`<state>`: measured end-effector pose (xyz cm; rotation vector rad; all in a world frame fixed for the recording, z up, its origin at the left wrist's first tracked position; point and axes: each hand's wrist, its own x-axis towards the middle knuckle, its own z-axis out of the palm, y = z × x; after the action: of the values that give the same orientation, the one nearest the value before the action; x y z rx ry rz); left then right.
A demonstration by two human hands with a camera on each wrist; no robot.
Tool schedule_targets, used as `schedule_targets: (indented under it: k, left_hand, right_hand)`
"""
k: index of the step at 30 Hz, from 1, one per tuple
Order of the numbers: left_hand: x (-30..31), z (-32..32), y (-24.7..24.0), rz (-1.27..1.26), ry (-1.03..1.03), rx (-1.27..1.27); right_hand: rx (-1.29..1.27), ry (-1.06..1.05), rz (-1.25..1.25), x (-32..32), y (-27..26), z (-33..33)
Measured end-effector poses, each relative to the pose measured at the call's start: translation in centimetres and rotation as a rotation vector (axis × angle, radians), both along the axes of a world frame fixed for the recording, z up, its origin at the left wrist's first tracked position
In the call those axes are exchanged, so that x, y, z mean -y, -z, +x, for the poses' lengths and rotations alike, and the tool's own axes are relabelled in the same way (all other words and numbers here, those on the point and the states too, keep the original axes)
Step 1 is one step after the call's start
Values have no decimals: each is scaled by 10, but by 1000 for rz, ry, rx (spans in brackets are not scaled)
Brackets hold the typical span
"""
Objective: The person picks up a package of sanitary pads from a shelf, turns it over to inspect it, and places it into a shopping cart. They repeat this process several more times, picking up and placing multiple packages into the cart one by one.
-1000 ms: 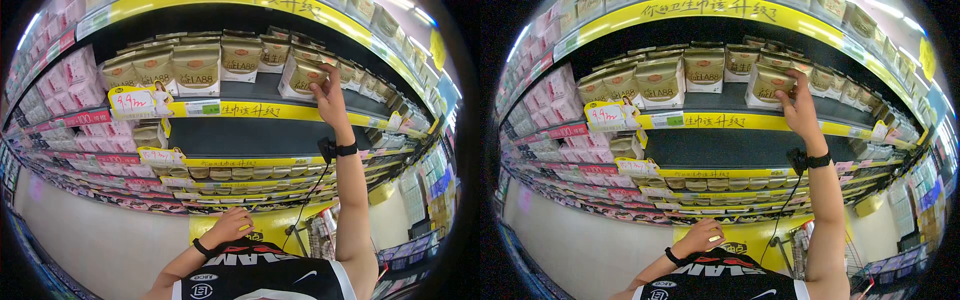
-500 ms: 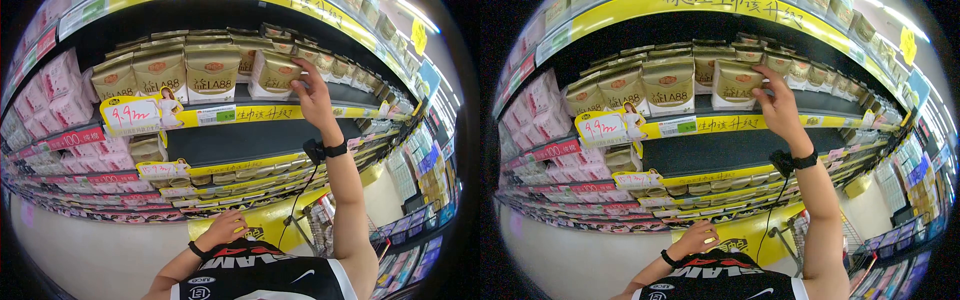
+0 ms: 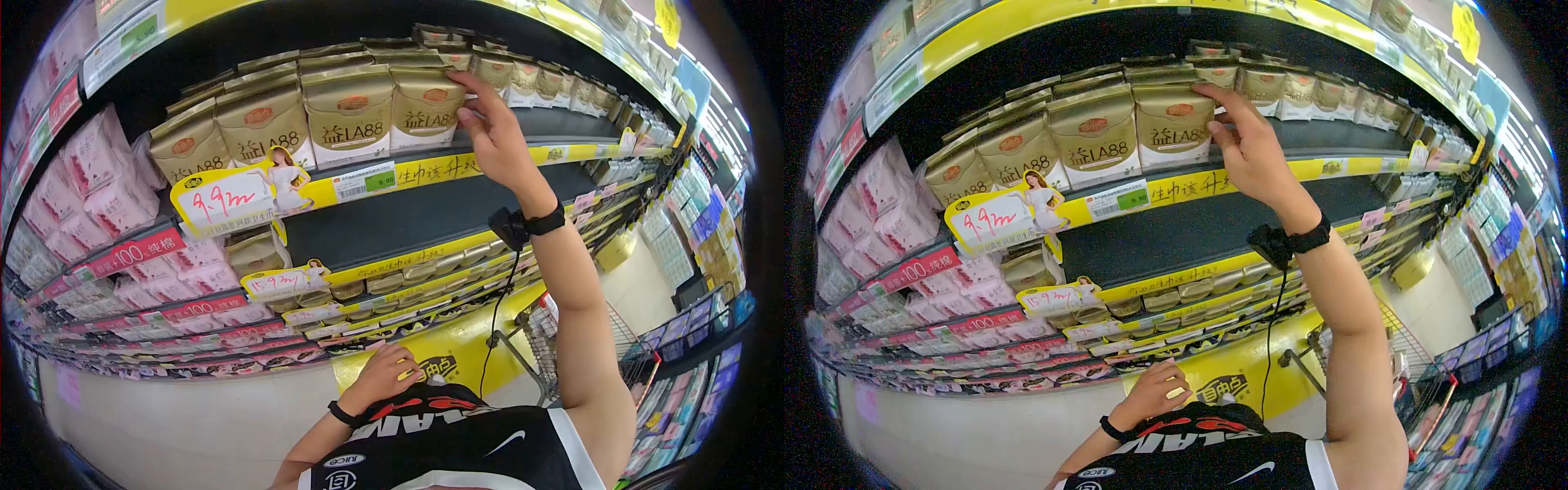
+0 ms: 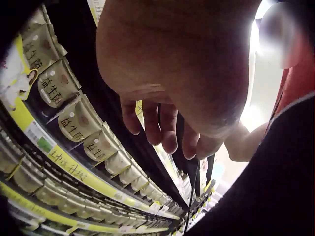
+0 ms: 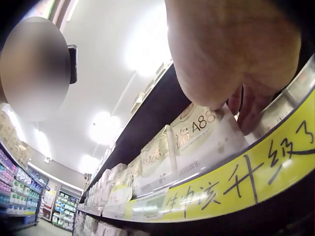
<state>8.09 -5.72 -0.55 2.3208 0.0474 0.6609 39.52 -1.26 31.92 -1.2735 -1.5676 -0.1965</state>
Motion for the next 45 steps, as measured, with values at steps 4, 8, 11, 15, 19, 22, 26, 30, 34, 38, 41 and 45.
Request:
schedule_targets:
  k: [4, 8, 11, 15, 19, 22, 26, 30, 34, 38, 41, 45]
  left_hand:
    - [4, 3, -5, 0, 5, -26]
    - [11, 12, -7, 42, 6, -55]
    - [25, 26, -14, 49, 21, -70]
    - [55, 58, -12, 42, 74, -45]
    - [96, 99, -8, 79, 241, -88]
    - [137, 135, -18, 83, 348, -50]
    - [205, 183, -6, 71, 551, -60]
    - [282, 230, -3, 101, 772, -112]
    - [358, 278, -1, 143, 973, -31]
    - [419, 313, -8, 144, 1087, -24]
    - [450, 331, -10, 138, 1166, -21]
    - [476, 345, -6, 117, 1287, -70]
  right_hand:
    - [-49, -23, 33, 6, 5, -3]
    - [-60, 4, 130, 29, 20, 4]
    - [-105, -31, 85, 70, 48, 8]
    - [66, -174, -176, 152, 106, 12]
    - [-263, -93, -565, 255, 216, 33]
    - [-429, 66, -594, 350, 292, 45]
    - [-680, 266, -566, 471, 330, 35]
    - [-597, 440, -553, 558, 355, 22]
    - [-619, 451, -554, 615, 355, 12]
    - [-665, 568, -525, 666, 347, 9]
    - [-766, 648, -479, 704, 348, 10]
    - [-868, 688, -471, 738, 366, 9]
